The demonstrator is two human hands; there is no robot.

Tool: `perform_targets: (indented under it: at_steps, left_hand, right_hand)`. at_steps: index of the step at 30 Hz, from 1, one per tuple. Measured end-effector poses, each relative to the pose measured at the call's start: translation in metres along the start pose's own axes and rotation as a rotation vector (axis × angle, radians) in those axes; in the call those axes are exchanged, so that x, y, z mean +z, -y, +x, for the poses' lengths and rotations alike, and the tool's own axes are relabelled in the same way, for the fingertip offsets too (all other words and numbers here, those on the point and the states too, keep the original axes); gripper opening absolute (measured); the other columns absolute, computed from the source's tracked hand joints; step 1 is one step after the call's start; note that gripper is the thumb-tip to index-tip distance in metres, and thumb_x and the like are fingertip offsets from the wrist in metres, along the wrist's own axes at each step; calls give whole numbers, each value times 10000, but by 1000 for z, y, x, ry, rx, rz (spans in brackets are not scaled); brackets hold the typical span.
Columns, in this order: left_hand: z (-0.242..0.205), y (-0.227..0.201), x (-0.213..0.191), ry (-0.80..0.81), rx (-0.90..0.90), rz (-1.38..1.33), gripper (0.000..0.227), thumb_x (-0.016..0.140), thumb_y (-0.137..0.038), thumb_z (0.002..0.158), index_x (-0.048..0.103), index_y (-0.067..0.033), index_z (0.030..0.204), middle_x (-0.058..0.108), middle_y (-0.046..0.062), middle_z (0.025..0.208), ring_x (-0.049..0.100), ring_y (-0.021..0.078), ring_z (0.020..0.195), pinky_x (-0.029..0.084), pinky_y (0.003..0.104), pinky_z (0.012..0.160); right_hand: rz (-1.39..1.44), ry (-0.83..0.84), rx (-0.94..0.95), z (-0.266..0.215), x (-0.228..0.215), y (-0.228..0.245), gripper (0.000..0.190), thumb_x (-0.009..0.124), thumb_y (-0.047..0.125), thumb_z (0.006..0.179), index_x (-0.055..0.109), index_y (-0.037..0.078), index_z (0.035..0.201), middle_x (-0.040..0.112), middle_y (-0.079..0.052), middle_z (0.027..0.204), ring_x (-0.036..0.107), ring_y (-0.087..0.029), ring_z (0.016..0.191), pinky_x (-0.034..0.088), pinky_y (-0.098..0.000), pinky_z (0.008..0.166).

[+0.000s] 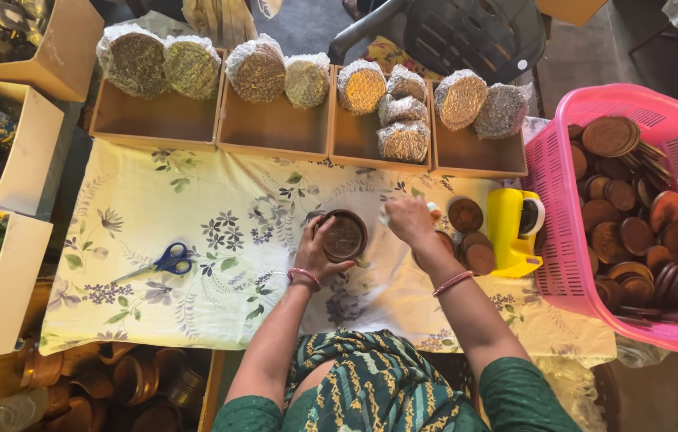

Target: The person wipes round wooden discs with a cloth and places them into a plastic bag. They handle the discs one at a time, picking them from a large pink basket and moving them into cardboard boxes.

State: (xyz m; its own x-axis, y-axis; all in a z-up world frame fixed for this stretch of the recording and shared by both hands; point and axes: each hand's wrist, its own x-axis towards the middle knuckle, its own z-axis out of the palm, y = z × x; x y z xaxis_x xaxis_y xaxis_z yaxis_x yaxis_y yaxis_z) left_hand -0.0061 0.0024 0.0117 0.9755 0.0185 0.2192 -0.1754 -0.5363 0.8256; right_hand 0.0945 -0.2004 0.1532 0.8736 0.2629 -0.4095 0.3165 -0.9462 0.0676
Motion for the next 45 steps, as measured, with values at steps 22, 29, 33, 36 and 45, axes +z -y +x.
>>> perform_targets:
  at_steps: [22,29,33,36,45]
  left_hand:
    - [0,10,14,-42,14,-33,828,965,-305,483,617,-126,1212,425,215,1490,470,416,1363,420,467,1164]
    - [2,4,13,-68,0,22,822,958,-374,500,581,-113,1182,430,245,1464,463,438,1356,412,481,1155]
    - [2,2,14,-88,-5,55,873,961,-403,494,564,-115,1216,445,237,1451,476,432,1348,420,484,1152]
    - [3,2,12,-66,-27,20,954,964,-384,457,553,-121,1277,457,220,1451,478,425,1351,416,485,1148]
    - [3,5,9,-28,-12,-19,1050,951,-364,488,491,-143,1405,431,204,1479,477,406,1361,421,460,1152]
  right_hand:
    - [1127,-680,-8,-1,173,65,608,569,123,1032,334,59,1590,483,-190,1510,490,-338,1394,389,-425,1137]
    - [625,-526,-289,61,98,47,489,655,87,876,584,76,1359,662,-148,1258,651,-357,1123,537,-432,946]
    - [228,-477,-718,74,77,51,432,635,50,904,632,114,1331,691,-122,1168,675,-313,1051,548,-420,906]
    - [500,-522,-528,60,93,54,373,644,78,906,653,137,1274,700,-116,1138,686,-316,1070,551,-415,902]
    - [869,-726,-82,13,156,60,653,646,46,869,448,5,1490,579,-245,1275,565,-429,1157,463,-492,981]
